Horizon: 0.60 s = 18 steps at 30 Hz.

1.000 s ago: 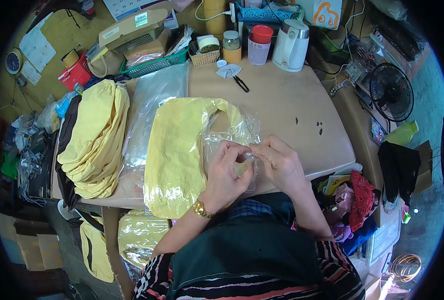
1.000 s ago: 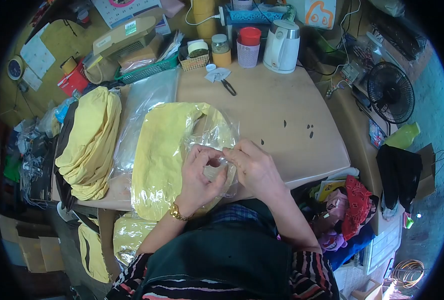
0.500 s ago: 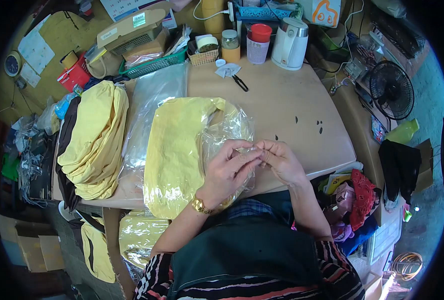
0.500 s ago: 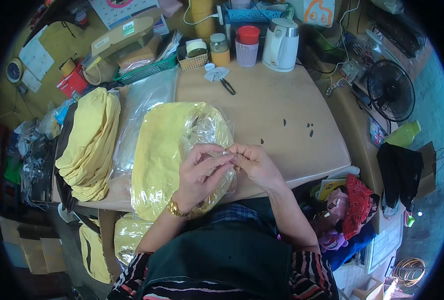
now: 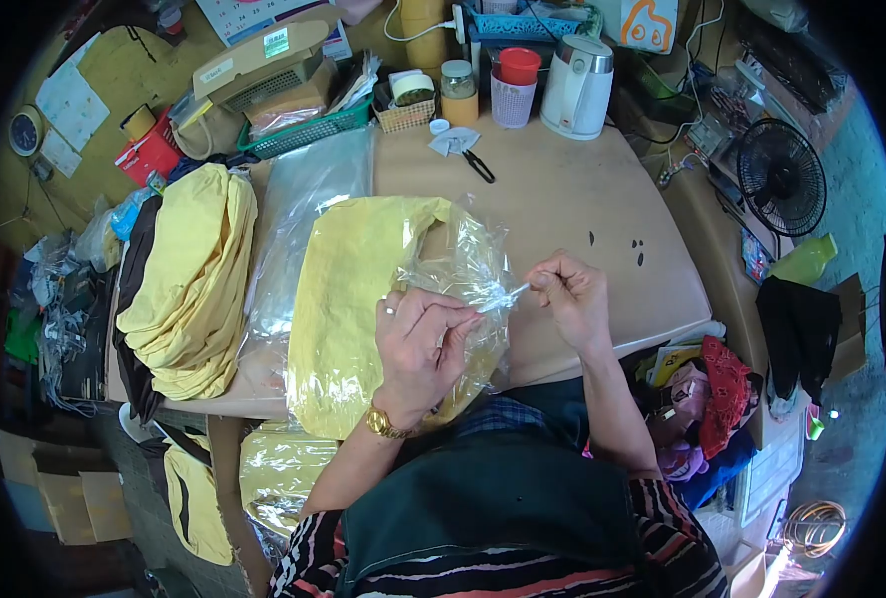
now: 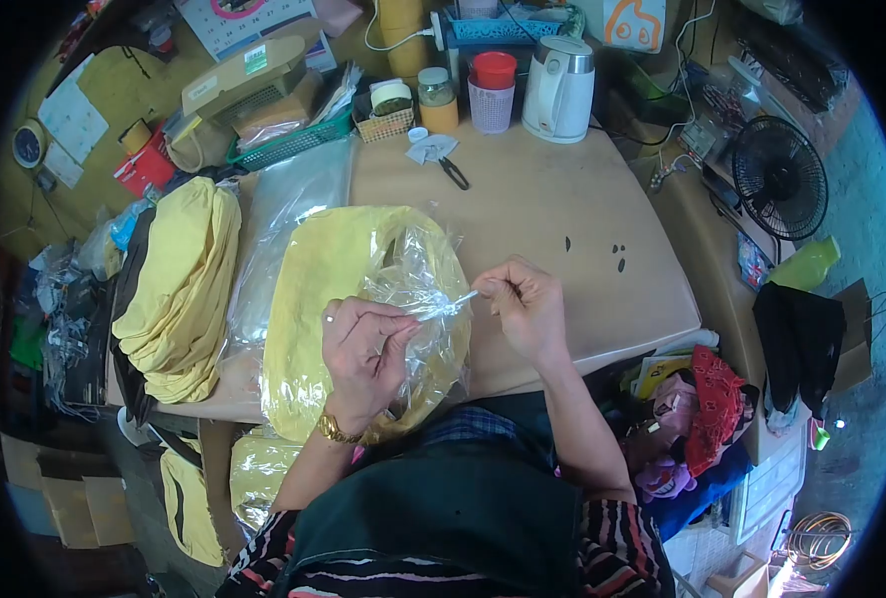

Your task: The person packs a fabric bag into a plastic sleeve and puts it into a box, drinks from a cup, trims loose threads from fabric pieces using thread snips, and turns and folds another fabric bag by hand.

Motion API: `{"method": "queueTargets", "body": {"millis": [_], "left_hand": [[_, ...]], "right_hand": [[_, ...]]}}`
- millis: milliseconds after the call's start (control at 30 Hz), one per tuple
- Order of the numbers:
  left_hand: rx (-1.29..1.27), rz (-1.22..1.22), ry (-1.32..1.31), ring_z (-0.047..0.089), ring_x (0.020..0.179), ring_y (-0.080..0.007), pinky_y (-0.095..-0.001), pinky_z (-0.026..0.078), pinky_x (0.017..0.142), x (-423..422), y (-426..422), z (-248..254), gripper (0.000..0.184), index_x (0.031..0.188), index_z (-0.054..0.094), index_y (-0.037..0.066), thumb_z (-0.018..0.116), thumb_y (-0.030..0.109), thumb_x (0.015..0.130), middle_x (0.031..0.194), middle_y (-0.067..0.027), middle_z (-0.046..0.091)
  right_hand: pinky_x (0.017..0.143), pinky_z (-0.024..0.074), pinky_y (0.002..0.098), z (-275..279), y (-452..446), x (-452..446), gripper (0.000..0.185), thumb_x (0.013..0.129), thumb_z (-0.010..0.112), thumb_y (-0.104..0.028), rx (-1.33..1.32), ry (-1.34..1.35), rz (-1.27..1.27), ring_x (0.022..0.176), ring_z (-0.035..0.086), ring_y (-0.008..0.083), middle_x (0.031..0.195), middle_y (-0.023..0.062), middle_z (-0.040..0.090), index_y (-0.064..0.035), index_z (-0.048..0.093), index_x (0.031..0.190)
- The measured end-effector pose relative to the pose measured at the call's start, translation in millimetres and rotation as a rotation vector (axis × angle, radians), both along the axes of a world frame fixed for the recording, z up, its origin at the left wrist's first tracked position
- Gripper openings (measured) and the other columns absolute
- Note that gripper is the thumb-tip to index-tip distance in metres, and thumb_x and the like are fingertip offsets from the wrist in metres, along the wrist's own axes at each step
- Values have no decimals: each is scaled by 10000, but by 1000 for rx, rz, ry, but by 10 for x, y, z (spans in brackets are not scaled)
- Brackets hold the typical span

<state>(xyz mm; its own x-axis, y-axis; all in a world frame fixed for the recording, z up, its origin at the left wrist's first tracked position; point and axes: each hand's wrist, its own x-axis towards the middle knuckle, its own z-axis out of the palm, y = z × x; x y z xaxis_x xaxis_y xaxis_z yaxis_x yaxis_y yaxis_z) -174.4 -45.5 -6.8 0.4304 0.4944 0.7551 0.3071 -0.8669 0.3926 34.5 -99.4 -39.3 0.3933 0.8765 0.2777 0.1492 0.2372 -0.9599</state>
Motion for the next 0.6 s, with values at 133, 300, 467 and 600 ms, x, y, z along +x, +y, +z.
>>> {"method": "queueTargets", "body": {"millis": [133, 300, 467, 600], "left_hand": [[-104, -44, -146, 540, 790, -210, -310, 423, 762, 10, 51, -45, 81, 867, 668, 39, 713, 84, 817, 969, -110, 617], [-554, -136, 40, 547, 1063, -339, -428, 429, 908, -308, 313, -181, 426, 1280, 490, 45, 573, 292, 944, 1190, -167, 564], [-450, 244, 462, 254, 1422, -405, -610, 157, 1126, -440, 413, -483, 601, 1449, 365, 89, 497, 419, 963, 1506, -199, 340], [-346, 325, 660, 161, 1451, -418, -653, 79, 1127, -299, 392, -833, 660, 1498, 304, 124, 539, 348, 923, 1555, -199, 238]], "right_hand": [[572, 434, 201, 37, 21, -18, 90, 899, 593, 14, 4, 88, 26, 637, 541, 52, 800, 28, 633, 20, 670, 854], [629, 442, 216, -133, -31, 390, 67, 916, 577, -5, 15, -150, -301, 686, 542, 72, 800, 39, 606, 28, 634, 926], [711, 458, 281, 32, -283, 215, 112, 880, 636, -63, 120, -431, -421, 797, 564, 155, 918, 98, 573, 11, 599, 955], [752, 471, 361, 215, -208, -266, 400, 802, 755, -231, 157, -930, -334, 891, 575, 248, 1050, 152, 547, 7, 552, 1052]]}}
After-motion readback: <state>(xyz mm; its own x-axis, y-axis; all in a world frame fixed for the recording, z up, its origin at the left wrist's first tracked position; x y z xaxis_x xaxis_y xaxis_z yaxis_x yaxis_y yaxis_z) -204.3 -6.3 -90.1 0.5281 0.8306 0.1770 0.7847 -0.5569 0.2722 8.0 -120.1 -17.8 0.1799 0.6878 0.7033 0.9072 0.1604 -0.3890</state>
